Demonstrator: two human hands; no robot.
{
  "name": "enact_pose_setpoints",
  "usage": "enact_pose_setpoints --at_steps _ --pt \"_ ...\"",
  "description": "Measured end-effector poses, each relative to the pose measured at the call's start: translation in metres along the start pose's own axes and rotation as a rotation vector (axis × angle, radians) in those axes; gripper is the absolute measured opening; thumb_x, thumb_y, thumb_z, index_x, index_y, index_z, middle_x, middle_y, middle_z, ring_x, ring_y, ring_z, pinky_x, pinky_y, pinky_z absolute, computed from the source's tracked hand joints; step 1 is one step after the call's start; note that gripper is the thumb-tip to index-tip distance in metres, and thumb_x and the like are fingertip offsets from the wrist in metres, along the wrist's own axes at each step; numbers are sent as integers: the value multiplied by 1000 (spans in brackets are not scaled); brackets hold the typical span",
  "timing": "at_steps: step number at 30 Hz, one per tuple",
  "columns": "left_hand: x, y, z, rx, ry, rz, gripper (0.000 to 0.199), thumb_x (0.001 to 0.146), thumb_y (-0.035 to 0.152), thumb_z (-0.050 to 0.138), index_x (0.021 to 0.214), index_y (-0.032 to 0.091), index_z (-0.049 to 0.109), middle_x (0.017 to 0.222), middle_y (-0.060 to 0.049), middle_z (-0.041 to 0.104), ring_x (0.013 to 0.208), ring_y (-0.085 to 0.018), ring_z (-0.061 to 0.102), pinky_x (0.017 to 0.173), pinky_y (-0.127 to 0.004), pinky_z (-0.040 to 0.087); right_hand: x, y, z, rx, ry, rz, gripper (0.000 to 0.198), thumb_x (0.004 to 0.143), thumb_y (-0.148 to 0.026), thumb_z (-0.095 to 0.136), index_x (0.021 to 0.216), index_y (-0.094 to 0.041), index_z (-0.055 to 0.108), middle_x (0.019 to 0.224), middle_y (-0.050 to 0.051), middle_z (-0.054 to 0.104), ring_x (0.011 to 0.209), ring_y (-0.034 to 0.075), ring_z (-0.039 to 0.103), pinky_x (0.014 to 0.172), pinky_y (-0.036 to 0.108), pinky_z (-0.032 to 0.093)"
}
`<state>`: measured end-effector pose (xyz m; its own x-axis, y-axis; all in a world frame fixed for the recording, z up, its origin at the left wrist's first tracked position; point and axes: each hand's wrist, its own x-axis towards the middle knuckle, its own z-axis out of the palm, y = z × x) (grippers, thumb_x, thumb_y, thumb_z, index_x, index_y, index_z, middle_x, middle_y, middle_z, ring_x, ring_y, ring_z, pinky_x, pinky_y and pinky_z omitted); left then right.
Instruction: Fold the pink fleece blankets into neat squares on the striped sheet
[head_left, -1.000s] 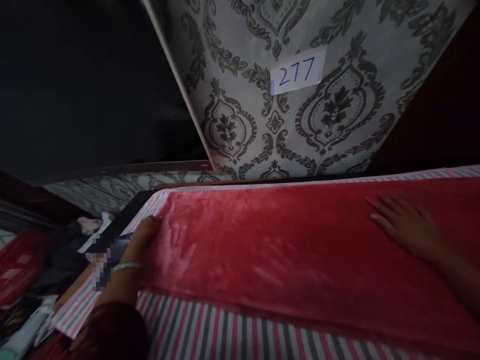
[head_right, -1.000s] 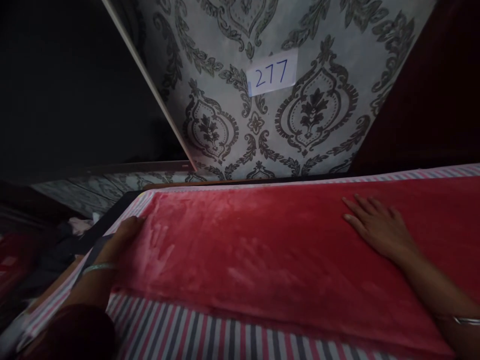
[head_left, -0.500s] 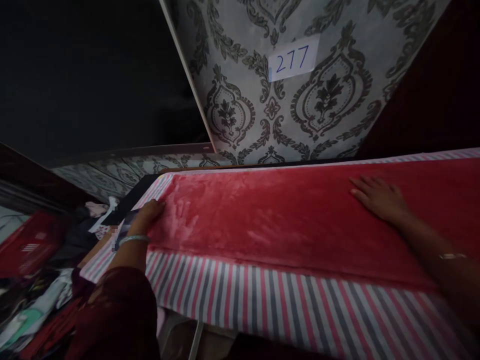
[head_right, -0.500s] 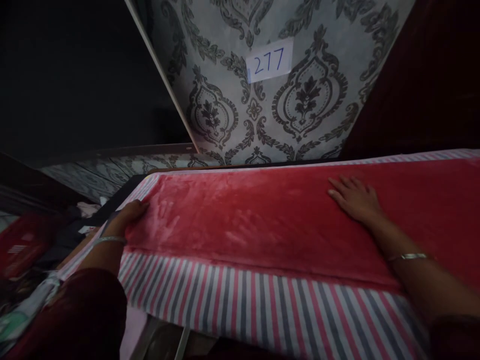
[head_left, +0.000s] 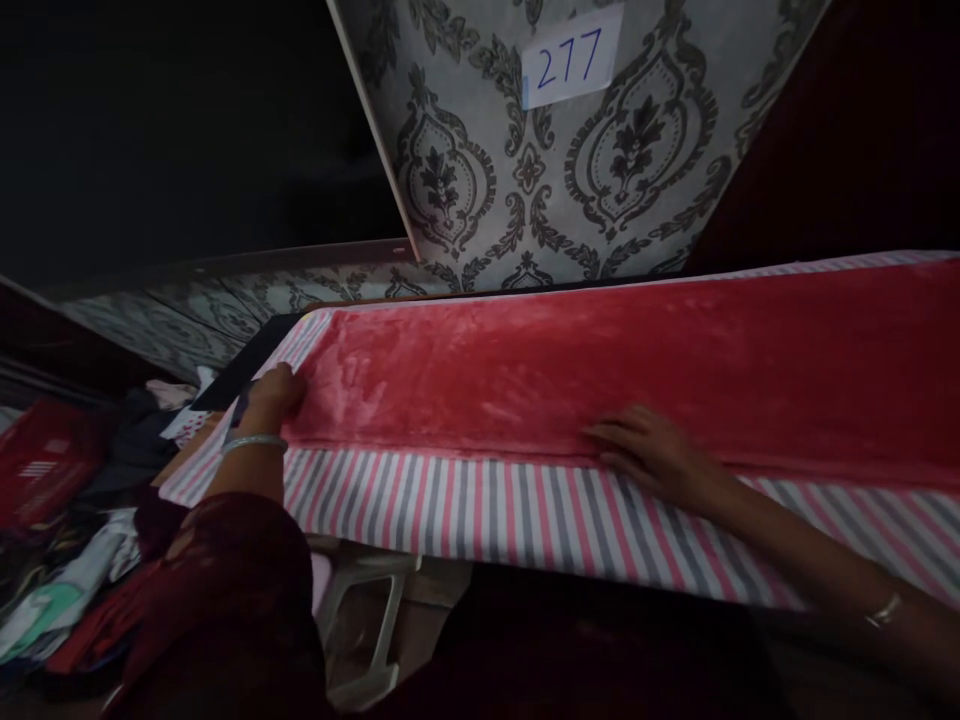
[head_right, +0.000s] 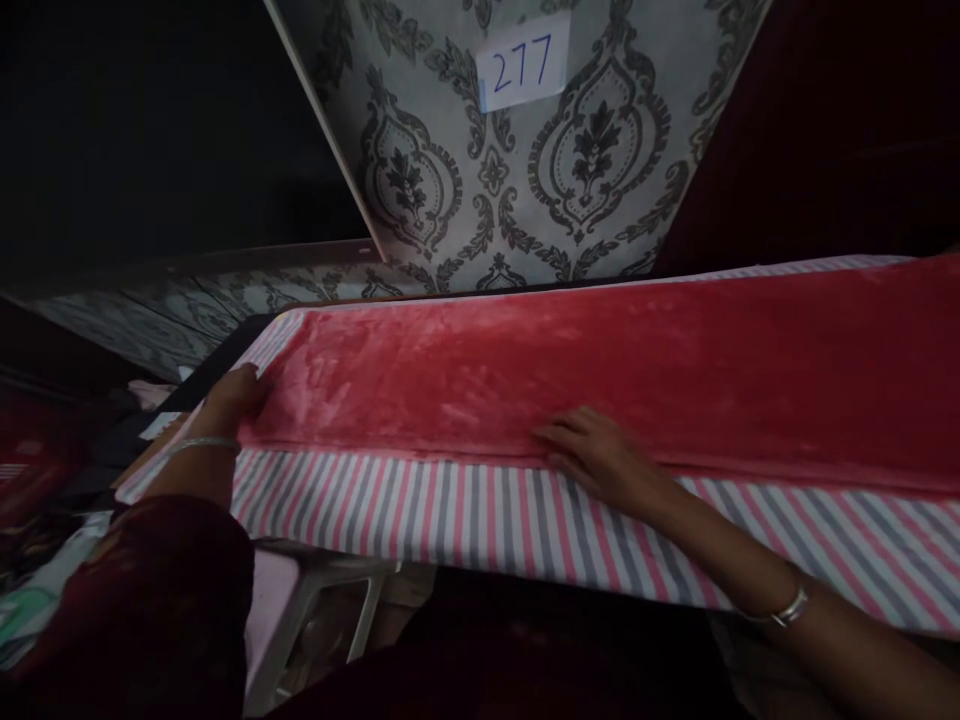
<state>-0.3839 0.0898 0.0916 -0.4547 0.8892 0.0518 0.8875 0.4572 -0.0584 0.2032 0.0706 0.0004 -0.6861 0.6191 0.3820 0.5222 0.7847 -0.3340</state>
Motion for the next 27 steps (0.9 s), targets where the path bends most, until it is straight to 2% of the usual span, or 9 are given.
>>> enact_pose_setpoints --at_steps 2,4,7,8,10,13,17,22,27 --pt "-19 15 -2 37 65 -8 41 95 19 42 127 -4 53 130 -29 55 123 -40 52 100 -53 42 -2 -4 7 -16 -7 -28 36 103 -33 42 126 -25 68 113 12 69 100 26 64 84 44 56" --pt "-44 34 -1 39 97 122 42 97 25 45 134 8 55 137 -22 52 127 -34 49 107 -47 40 -3 -4 12 -50 6 -37 36 102 -33 44 127 -25 68 113 12 68 97 26 64 83 43 55" --pt "-89 65 12 -93 98 598 39 97 33 50 128 12 61 128 -17 57 118 -27 55 105 -40 43 -3 -2 20 -105 31 -54 37 101 -37 45 129 -26 68 114 12 68 96 27 63 82 45 54" --pt "-104 72 19 -151 110 698 37 98 33 49 125 13 63 126 -16 59 116 -26 57 104 -39 45 -4 0 22 -112 36 -59 38 101 -38 45 129 -26 68 114 12 68 96 27 63 81 45 54" --pt "-131 80 34 -209 149 801 33 99 34 49 120 15 65 119 -15 62 111 -26 59 99 -40 48 -4 3 28 -96 48 -67 38 102 -39 44 126 -26 69 112 12 69 95 27 64 80 43 54" --pt "-154 80 53 -230 227 806 30 99 31 50 120 16 66 115 -14 65 107 -26 61 97 -41 50 -3 8 33 -56 88 -73 37 103 -34 41 122 -23 71 110 12 69 94 25 64 80 41 55" --pt "-156 78 66 -193 288 715 31 99 23 45 120 18 68 112 -14 67 106 -26 61 95 -43 50 -1 9 33 -102 126 -100 39 102 -24 38 119 -23 73 100 11 69 88 24 63 76 39 54" --pt "-153 78 67 -146 275 697 31 98 19 43 109 18 72 105 -14 68 99 -27 61 93 -45 51 -1 -1 29 -148 176 -148 39 100 -14 38 114 -20 73 92 11 69 86 24 61 76 38 53" --pt "-158 78 58 -174 256 715 31 96 25 45 111 18 72 107 -14 69 103 -28 62 94 -45 50 -2 -4 18 -130 175 -110 32 101 -22 43 101 -21 75 88 9 69 82 22 61 74 37 51"
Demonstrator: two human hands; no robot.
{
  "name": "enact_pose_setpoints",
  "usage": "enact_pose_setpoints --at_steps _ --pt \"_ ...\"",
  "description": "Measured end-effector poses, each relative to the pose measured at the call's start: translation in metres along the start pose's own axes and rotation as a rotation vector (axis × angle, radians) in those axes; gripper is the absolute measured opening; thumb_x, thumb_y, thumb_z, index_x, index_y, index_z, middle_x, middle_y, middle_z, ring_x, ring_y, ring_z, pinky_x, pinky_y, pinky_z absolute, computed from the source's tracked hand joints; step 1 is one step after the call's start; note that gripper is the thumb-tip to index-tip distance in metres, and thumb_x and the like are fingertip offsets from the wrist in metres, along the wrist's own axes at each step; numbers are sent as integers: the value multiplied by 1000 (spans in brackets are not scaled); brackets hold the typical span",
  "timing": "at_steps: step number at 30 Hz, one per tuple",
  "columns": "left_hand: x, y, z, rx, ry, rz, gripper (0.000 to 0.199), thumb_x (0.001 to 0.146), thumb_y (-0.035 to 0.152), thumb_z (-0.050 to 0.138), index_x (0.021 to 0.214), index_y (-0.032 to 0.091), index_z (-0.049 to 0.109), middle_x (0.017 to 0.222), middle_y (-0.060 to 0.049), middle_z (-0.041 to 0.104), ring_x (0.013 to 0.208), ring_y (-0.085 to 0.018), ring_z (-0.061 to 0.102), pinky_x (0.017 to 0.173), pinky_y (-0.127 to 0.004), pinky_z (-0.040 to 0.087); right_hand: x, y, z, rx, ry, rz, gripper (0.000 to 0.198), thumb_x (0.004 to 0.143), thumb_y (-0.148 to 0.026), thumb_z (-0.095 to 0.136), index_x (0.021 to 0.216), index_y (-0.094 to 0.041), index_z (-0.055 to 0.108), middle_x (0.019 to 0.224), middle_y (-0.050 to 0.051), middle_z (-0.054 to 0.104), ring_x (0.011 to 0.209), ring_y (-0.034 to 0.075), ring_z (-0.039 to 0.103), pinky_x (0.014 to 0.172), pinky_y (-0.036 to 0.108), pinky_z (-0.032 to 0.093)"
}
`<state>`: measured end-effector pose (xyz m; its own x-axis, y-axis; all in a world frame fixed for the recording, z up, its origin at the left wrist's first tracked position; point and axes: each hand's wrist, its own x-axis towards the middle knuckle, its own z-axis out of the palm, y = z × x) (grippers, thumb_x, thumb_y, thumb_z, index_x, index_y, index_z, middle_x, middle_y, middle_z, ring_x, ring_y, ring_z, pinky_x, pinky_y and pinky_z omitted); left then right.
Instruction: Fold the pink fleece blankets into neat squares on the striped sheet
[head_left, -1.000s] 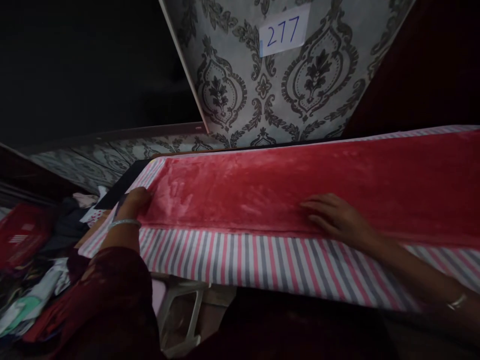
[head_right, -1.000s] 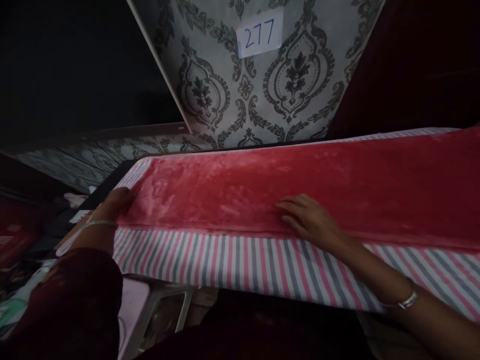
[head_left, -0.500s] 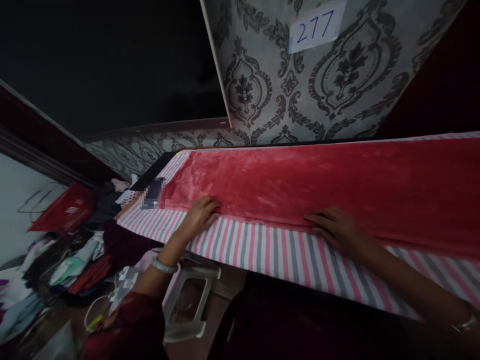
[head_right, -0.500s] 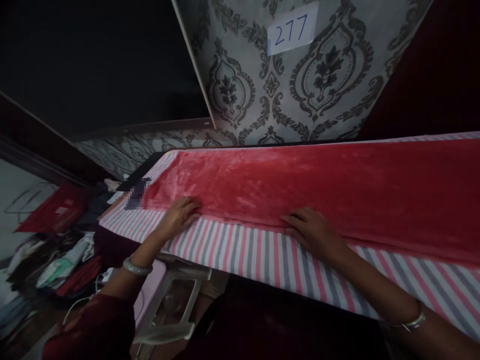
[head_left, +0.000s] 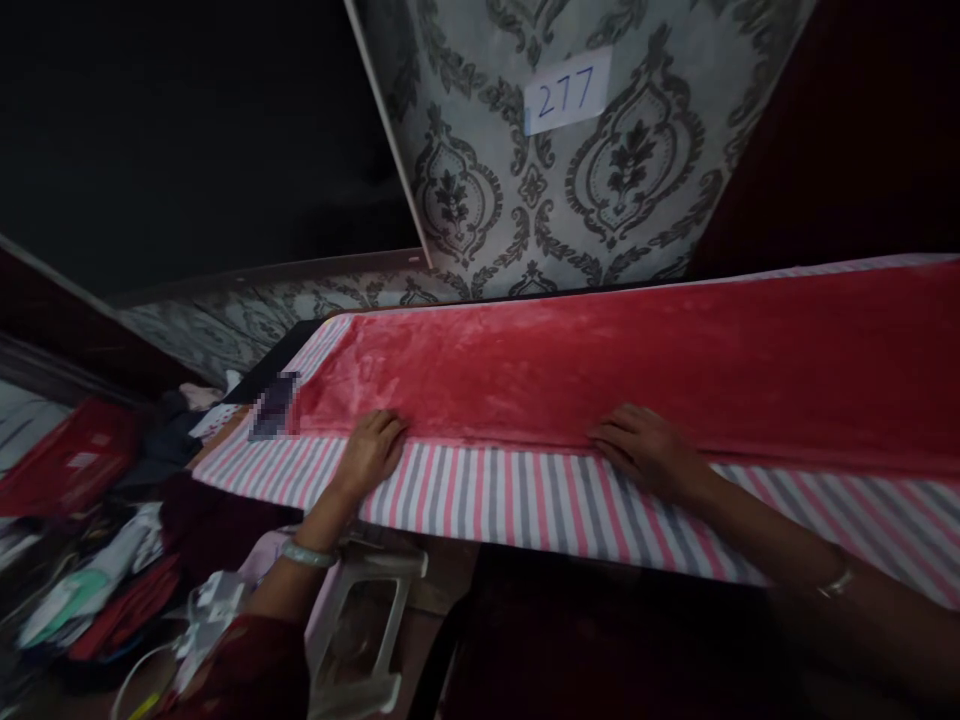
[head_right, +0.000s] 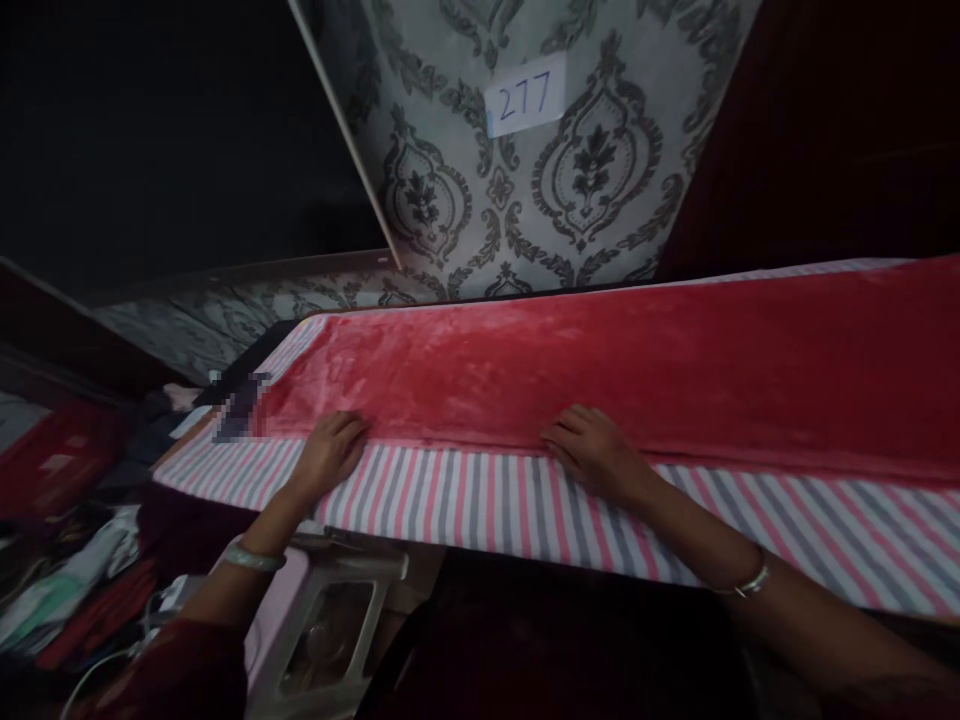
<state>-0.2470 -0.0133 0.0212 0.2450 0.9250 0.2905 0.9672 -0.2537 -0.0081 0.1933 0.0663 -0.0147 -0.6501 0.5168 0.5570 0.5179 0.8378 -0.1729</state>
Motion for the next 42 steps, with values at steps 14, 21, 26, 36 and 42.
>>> enact_pose_setpoints --at_steps 14,21,26,36,42 --pt "25 42 54 -91 -39 140 66 91 50 50 155 41 37 161 -5 40 151 -35 31 117 -64 31 -60 17 -22 -289 -266 418 63 98 -47 52 158 -39 32 166 5 29 152 35 21 116 65 26" --pt "85 78 31 -104 56 119 49 100 40 37 142 26 58 152 -8 53 140 -27 50 115 -50 41 -55 65 -64 -352 -128 685 55 104 -46 33 158 -33 34 165 7 29 153 33 20 116 64 27" --pt "140 123 34 74 -84 56 63 96 47 47 153 20 45 164 -15 32 152 -36 28 118 -63 27 -65 98 -81 -441 -272 866 60 102 -51 36 159 -34 32 168 5 20 154 35 17 117 64 26" --pt "141 123 52 144 -202 -34 67 97 52 46 157 25 36 166 -14 25 154 -37 22 116 -64 29 -84 107 -70 -462 -303 842 61 101 -56 34 159 -36 31 168 4 22 153 34 19 115 62 29" --pt "142 128 45 134 -231 -49 66 97 51 47 158 26 34 167 -13 24 154 -36 19 118 -63 25 -86 107 -72 -404 -278 855 61 100 -52 40 158 -34 35 167 5 24 153 36 20 114 67 29"
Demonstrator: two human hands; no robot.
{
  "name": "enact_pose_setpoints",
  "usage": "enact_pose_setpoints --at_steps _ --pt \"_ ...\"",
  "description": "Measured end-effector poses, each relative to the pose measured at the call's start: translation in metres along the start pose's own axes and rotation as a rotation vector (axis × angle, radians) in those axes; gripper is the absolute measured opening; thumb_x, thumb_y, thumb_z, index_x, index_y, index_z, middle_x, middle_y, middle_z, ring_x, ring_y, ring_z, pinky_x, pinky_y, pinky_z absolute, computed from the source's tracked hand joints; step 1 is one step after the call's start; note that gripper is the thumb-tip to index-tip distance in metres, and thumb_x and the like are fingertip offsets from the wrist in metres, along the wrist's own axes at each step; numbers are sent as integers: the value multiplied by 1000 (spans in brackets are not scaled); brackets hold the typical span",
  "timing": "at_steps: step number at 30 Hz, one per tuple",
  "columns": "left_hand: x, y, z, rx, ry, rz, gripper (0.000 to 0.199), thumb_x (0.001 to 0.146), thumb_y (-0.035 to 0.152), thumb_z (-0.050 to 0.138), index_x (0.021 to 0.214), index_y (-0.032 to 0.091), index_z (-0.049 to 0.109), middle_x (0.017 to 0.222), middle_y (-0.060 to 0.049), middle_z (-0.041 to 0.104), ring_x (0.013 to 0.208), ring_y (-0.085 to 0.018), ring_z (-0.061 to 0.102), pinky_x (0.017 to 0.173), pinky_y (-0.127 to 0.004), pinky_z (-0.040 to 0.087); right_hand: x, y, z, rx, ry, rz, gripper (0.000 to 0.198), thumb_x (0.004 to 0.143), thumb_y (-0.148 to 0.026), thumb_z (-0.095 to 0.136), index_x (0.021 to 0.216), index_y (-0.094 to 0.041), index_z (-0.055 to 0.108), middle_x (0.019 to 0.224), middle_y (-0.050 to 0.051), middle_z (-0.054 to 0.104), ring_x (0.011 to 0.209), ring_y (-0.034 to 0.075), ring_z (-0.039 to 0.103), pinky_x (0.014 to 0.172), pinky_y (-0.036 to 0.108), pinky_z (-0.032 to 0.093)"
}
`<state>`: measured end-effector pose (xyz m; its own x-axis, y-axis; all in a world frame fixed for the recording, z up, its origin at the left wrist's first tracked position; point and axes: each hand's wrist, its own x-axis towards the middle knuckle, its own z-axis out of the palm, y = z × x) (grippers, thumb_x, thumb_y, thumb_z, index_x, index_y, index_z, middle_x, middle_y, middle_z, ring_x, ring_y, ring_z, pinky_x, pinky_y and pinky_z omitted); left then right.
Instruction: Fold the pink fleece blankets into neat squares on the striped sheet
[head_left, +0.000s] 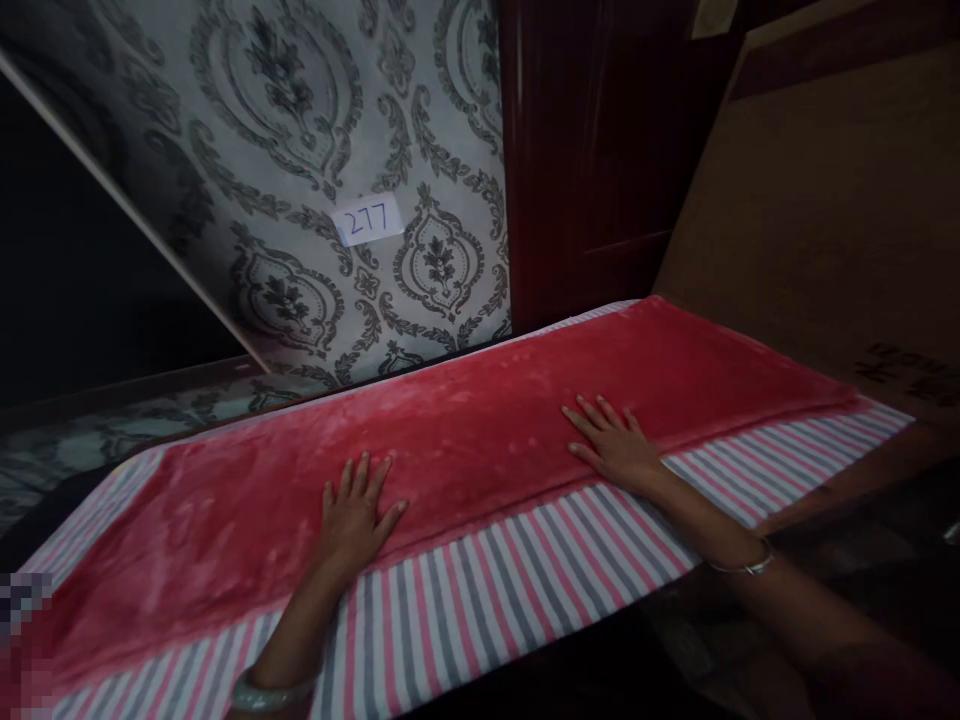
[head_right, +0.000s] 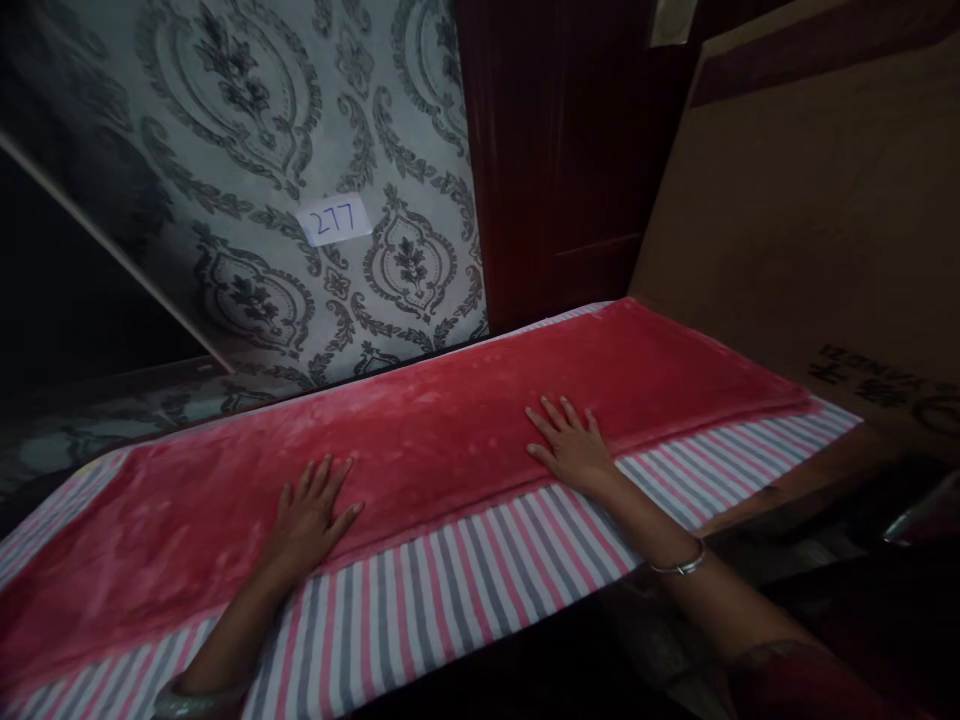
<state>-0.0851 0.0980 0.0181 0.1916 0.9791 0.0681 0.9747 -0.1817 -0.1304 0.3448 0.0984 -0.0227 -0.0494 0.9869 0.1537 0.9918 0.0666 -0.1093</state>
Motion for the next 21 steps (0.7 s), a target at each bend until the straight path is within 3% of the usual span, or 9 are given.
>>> enact_pose_setpoints --at_steps 3,6,9,15,18,21 --pt "-1 0 -1 -17 -7 -14 67 97 52 48 158 27 35 167 -13 24 154 -37 19 118 -63 25 6 -2 -5 71 48 -3 56 97 -44 48 151 -28 48 161 9 37 149 36 31 114 65 32" --pt "-1 -1 2 -33 10 -10 67 97 52 49 157 27 36 166 -13 26 154 -37 20 118 -64 25 25 -12 -13 244 128 -86 49 94 -32 54 141 -19 59 146 14 56 136 31 51 113 52 39" --pt "0 -4 6 -47 55 7 67 96 52 51 157 29 37 166 -13 29 153 -37 23 117 -64 26 58 -34 -20 465 182 -192 42 91 -23 56 132 -21 65 134 10 66 123 24 61 107 41 46" --pt "-1 -6 7 -67 53 8 66 95 52 51 156 29 39 165 -13 30 153 -36 24 118 -63 26 113 -71 -6 562 191 -130 22 82 -14 66 103 -19 73 99 6 73 87 18 65 81 29 50" --pt "-2 -5 6 -82 42 7 66 95 52 51 156 29 38 165 -13 30 153 -36 23 118 -64 25 116 -74 7 552 206 -91 11 84 -12 62 85 -18 70 89 6 71 82 18 64 76 28 48" --pt "-4 -4 4 -95 31 3 67 95 51 52 156 28 38 166 -13 29 154 -36 22 118 -64 24 107 -73 11 562 224 -92 19 89 -14 52 87 -18 70 92 8 72 86 20 64 80 31 49"
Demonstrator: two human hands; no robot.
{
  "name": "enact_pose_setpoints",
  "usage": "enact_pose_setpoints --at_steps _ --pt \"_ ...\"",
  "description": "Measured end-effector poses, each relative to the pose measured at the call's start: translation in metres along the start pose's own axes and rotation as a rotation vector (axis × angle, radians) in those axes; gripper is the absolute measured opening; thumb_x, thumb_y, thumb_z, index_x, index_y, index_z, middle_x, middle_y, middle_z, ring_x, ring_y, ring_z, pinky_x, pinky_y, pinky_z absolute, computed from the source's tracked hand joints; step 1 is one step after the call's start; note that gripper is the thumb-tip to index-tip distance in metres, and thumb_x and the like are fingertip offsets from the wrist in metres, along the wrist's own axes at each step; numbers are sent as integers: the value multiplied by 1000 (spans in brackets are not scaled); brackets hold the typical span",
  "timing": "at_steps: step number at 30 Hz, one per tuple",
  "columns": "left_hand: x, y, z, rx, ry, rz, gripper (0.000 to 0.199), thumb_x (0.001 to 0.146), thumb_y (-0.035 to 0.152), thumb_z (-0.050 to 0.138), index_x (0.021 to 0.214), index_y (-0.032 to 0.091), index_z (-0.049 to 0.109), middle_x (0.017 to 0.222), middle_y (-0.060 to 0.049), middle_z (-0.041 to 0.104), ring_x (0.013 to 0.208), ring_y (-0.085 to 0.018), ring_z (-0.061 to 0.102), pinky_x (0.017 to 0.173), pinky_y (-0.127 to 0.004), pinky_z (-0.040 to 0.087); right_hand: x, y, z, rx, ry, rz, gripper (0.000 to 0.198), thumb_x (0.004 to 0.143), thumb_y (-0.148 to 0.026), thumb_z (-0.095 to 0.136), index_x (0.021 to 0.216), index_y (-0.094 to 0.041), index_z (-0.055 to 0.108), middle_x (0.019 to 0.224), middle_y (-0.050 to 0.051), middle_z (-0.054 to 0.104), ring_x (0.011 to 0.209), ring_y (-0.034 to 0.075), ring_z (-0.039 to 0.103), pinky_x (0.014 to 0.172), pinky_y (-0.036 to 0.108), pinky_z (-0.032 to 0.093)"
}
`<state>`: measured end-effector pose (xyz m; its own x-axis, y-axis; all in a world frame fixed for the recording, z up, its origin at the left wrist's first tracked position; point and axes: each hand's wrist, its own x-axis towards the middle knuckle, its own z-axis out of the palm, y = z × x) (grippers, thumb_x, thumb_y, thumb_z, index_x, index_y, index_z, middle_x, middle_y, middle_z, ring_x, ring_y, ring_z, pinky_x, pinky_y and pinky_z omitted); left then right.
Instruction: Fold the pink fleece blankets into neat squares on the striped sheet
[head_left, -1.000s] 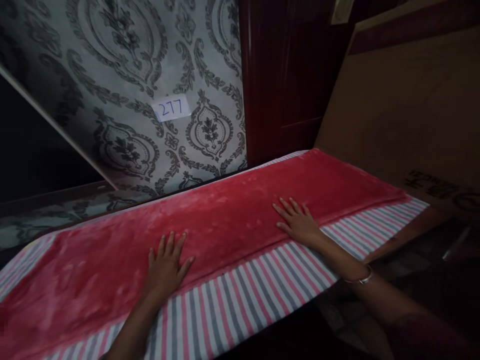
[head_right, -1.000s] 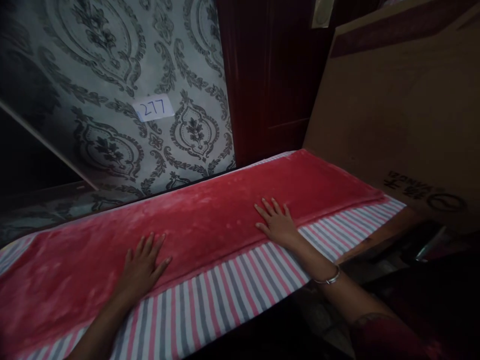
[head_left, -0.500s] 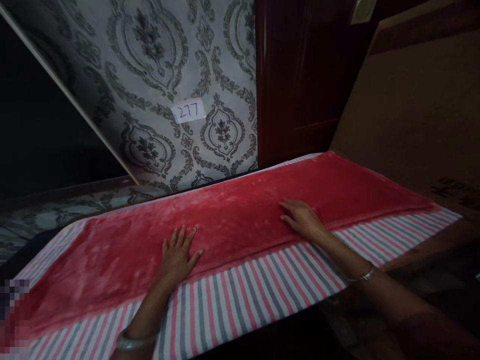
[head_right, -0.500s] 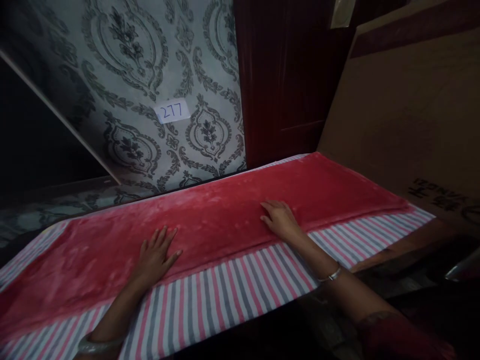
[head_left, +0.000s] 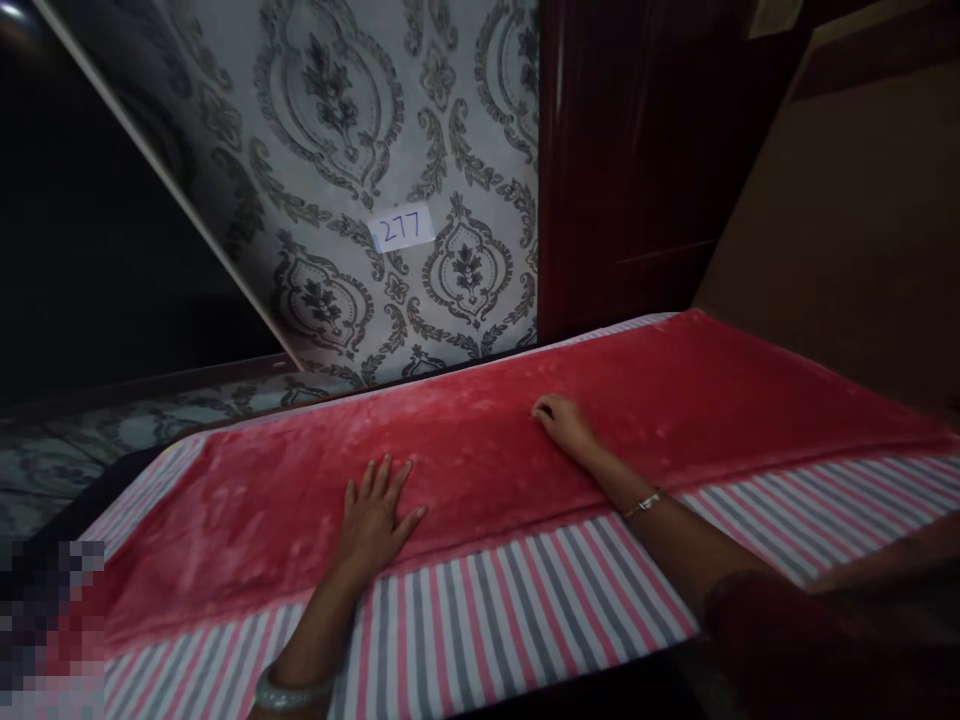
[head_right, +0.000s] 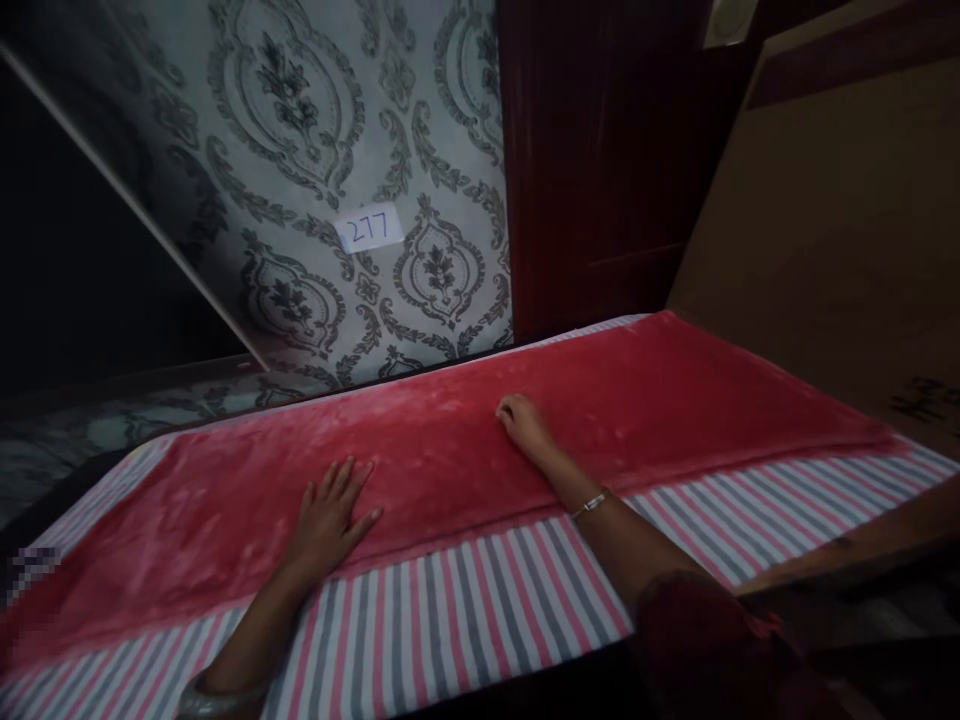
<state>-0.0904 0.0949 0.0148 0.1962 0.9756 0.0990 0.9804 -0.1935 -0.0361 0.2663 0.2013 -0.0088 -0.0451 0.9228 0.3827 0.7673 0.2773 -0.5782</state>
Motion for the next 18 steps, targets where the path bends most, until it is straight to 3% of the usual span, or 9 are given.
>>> enact_pose_setpoints --at_steps 4,6,8,12,15,18 --pt "-2 10 -13 -17 -18 -23 65 96 50 51 155 25 41 165 -14 31 153 -35 23 120 -62 22 -11 -5 -7 -135 56 -117 38 101 -32 38 115 -19 71 116 12 70 111 26 60 99 41 46" --pt "4 26 -25 -42 -35 -7 66 97 51 49 155 22 41 165 -14 31 154 -33 24 123 -59 18 -14 -9 -5 -283 55 -168 48 102 -38 34 137 -20 61 141 13 59 131 30 49 109 49 40" --pt "19 47 -35 -104 -61 77 69 98 53 45 158 20 34 166 -13 29 155 -30 22 125 -56 16 -16 -10 1 -397 -29 -185 54 102 -42 32 151 -26 47 158 10 43 145 33 35 113 57 34" --pt "62 90 -34 -174 -75 215 79 97 63 40 159 17 29 167 -16 25 156 -30 18 125 -55 13 -19 -10 14 -479 -251 -197 56 102 -49 26 155 -34 41 163 4 35 150 32 27 115 63 29" --pt "81 106 -17 -150 -96 195 81 96 68 37 159 17 31 166 -19 25 155 -33 17 123 -62 13 -21 -9 16 -483 -271 -195 57 103 -50 25 155 -33 41 164 5 34 150 31 29 116 61 29" --pt "82 106 -3 -155 -81 179 80 96 69 33 159 19 30 166 -18 26 155 -34 18 122 -63 15 -22 -8 15 -486 -261 -190 57 103 -51 24 154 -34 42 163 4 34 150 31 29 116 61 29"
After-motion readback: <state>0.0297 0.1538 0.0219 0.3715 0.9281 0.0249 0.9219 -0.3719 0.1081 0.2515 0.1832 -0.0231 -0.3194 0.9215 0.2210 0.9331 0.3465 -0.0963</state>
